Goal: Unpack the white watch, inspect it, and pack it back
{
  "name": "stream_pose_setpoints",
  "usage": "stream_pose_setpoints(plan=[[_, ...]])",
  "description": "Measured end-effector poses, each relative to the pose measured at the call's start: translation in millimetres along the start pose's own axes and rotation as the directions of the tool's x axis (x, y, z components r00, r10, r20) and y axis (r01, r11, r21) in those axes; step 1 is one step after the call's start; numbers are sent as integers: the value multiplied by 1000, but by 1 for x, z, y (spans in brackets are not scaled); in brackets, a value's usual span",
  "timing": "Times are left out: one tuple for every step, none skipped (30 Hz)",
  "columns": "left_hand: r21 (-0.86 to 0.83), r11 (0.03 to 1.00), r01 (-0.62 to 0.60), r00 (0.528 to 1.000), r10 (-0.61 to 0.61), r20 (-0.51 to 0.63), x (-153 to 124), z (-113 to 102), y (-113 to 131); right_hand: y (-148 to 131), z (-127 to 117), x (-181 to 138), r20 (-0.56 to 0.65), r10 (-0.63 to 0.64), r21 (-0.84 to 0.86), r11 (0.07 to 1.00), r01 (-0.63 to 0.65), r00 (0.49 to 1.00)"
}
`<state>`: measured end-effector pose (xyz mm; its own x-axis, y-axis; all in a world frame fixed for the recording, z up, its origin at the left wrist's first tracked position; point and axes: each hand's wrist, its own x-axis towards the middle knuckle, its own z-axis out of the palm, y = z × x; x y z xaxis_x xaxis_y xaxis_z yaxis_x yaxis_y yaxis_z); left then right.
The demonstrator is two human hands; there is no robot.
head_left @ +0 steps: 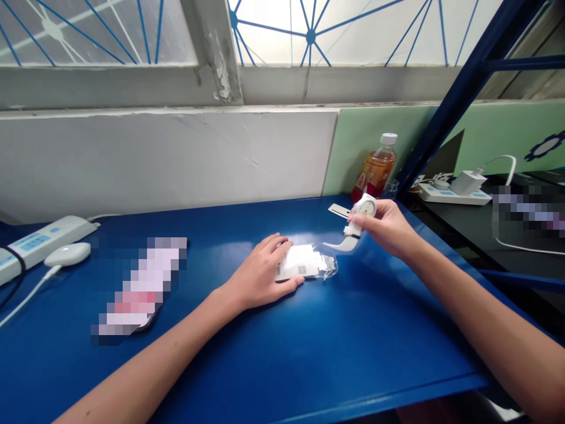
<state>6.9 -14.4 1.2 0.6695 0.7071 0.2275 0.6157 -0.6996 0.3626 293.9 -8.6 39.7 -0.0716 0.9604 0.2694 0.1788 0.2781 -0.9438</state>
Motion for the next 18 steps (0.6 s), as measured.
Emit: stream_pose_setpoints(plan=[[-3,1000,-2,1000,2,-4,0,1,0,0,2,0,14,19,102,995,-21,1000],[-5,1000,-6,1000,6,-8,0,1,0,0,4,1,37,33,192,981,-40,999],[-6,1000,-9,1000,9,-11,-1,1,-1,-1,5,1,66,47,258,964,-63,997],[-6,1000,-12,1000,12,-11,-1,2,-1,-2,7,0,101,62,299,950,-89,993],[-7,1000,-11,1000,11,-10,-1,2,-2,-4,8,0,137,77,318,941,-118,987],[-7,1000,-9,1000,9,-7,-1,2,-2,-5,9,-1,172,94,325,934,-146,981],[-7,1000,-6,1000,6,-5,-1,2,-2,-5,10,-2,208,108,328,929,-173,972],[-6,1000,-3,1000,3,-5,0,1,-2,-5,11,-4,242,116,331,923,-194,963],[-8,1000,-3,1000,3,-12,0,0,-1,-5,12,-5,266,116,340,918,-206,957],[-12,1000,-11,1000,11,-26,0,-1,1,-5,14,-6,279,113,354,911,-211,953],[-21,999,-26,999,25,-46,0,-3,5,-4,15,-8,286,111,364,906,-216,952],[-38,998,-54,996,51,-79,-1,-5,11,-4,18,-9,288,113,369,903,-219,951],[-62,994,-90,991,83,-107,-1,-8,19,-3,21,-11,287,117,369,902,-222,951],[-96,988,-125,984,111,-141,-2,-10,28,-3,24,-13,286,123,368,901,-228,950],[-143,978,-149,978,125,-164,-4,-13,38,-4,28,-16,287,127,373,898,-233,949],[-223,960,-171,976,134,-173,-5,-15,48,-5,33,-19,296,130,383,891,-243,946],[-325,929,-179,978,132,-162,-7,-17,58,-6,37,-22,307,135,407,876,-259,942],[-428,888,-165,985,125,-120,-9,-18,67,-8,42,-25,316,139,440,855,-275,939]])
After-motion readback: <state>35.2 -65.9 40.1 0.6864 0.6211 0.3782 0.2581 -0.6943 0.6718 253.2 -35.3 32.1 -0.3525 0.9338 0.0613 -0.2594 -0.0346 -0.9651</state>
